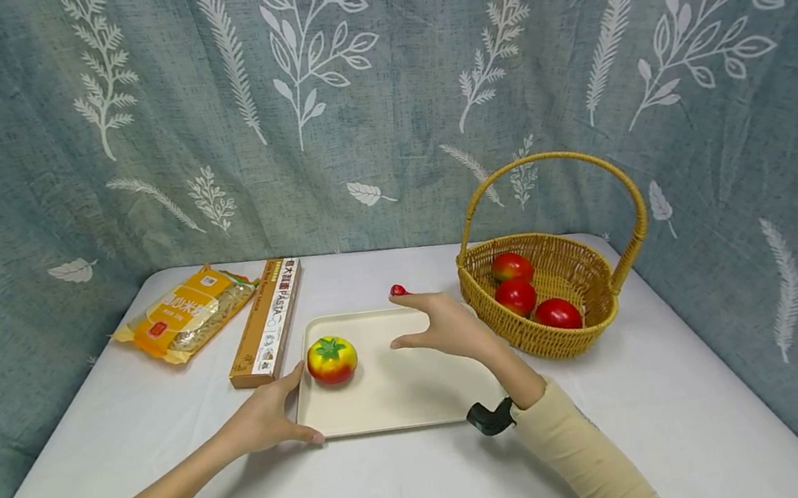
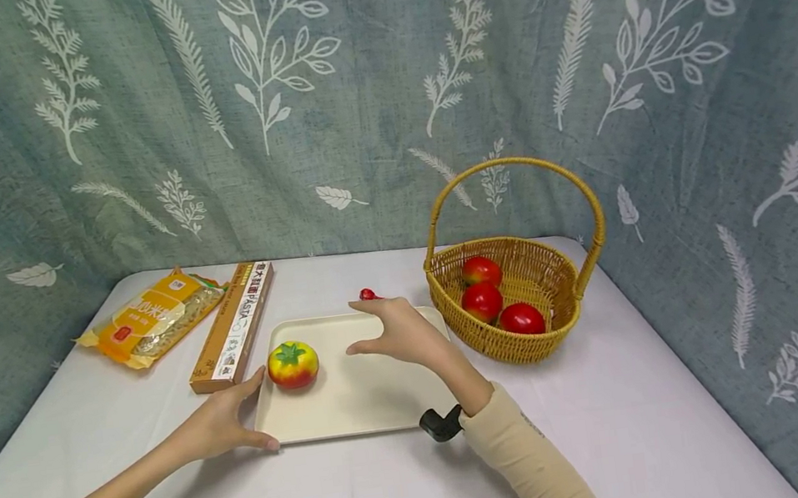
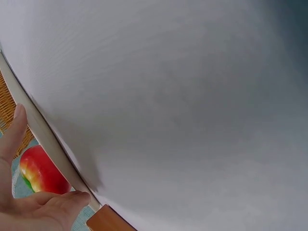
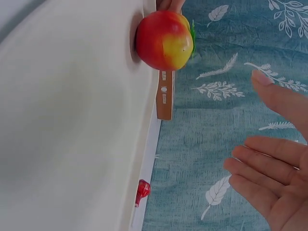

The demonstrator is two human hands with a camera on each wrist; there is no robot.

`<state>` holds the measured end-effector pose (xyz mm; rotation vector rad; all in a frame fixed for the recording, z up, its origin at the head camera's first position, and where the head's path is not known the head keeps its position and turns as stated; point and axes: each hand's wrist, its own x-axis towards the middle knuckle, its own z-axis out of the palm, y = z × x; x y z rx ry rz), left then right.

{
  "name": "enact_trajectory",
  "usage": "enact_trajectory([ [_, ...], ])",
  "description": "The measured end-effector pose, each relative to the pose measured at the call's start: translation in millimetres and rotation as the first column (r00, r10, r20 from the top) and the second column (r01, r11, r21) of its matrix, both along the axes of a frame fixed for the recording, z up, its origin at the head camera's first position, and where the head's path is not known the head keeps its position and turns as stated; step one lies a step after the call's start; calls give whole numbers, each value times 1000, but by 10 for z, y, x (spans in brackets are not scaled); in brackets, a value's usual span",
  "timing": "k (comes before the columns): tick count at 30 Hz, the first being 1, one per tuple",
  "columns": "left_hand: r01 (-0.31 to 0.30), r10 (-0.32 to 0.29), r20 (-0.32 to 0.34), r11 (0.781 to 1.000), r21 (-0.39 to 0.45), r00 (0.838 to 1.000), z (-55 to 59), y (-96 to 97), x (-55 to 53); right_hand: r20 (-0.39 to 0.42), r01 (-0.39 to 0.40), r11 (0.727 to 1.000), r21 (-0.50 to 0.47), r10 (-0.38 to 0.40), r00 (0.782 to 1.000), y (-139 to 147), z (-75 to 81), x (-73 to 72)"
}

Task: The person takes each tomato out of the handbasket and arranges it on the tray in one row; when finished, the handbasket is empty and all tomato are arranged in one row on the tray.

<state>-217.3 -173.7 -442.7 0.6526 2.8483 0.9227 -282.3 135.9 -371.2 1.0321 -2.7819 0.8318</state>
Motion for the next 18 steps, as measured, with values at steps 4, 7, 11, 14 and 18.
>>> enact_trajectory([
  [4, -1, 1, -1, 1000, -1, 1000, 0, -1, -5, -2, -1, 1000, 2, 1, 1000, 65, 19, -10],
  [7, -2, 2, 0, 1000, -1, 1000, 1, -3, -5, -30, 10, 1000, 5, -10, 1000, 109, 13, -22],
  [11, -2, 2, 0, 1000, 0, 1000, 1, -3, -2, -44, 24, 1000, 4, -24, 999, 175, 8, -40],
  [14, -2, 2, 1, 1000, -1, 1000, 1, -1, -2, -36, 13, 1000, -11, -13, 999, 226, 8, -56],
  [18, -2, 2, 2, 1000, -3, 1000, 2, -1, -4, -27, 17, 1000, -14, -17, 999, 295, 9, -87],
])
